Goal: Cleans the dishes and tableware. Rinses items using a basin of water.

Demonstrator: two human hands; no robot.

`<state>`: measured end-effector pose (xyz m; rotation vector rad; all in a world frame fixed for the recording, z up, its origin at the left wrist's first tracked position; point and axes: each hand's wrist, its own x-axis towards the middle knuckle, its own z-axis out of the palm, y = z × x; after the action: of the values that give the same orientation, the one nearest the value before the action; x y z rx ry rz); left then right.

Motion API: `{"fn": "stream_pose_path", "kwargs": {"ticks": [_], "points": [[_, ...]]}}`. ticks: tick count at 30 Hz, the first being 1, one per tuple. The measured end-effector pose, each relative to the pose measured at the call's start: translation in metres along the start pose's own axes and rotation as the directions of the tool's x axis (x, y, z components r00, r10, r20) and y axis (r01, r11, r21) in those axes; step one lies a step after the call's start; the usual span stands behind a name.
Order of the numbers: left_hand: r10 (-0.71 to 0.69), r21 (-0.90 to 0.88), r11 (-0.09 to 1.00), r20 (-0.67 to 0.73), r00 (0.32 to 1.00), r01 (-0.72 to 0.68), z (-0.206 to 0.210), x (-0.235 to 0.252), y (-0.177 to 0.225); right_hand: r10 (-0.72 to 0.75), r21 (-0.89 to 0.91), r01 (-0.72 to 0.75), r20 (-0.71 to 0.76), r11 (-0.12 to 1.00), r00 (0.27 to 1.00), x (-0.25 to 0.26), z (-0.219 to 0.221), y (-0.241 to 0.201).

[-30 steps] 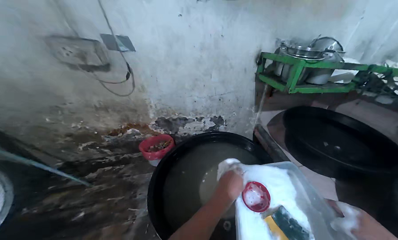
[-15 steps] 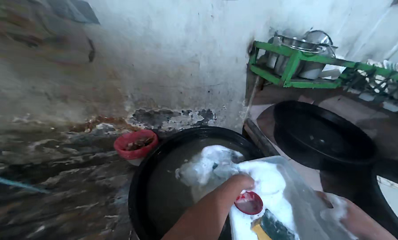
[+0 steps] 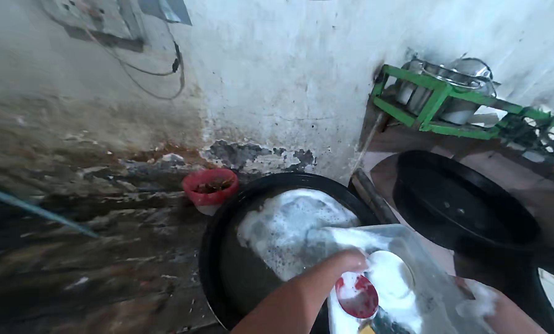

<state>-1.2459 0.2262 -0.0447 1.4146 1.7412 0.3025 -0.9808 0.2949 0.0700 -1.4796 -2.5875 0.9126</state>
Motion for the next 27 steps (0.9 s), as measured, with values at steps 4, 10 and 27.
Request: {"fn": "stream_pose_path", "kwargs": {"ticks": [4,10,27], "points": [[-0.042,0.059,0.998,0.055,0.998,0.039,0.000,-0.017,0.009,0.125,-0.004,-0.125,0.017,0.992,0.992,-0.014,0.000,-0.026],[-0.099,0.113,0.990,0.118,0.988,0.086,-0.006,-0.035,0.022,0.081,-0.054,-0.080,0.015,0.995,0.997,-0.014,0.000,-0.028],[-0.048,0.054,0.998,0.153,0.987,0.040,0.016,-0.052,0.028,0.040,-0.057,-0.036,0.070,0.998,0.997,0.016,-0.018,-0.026]]}}
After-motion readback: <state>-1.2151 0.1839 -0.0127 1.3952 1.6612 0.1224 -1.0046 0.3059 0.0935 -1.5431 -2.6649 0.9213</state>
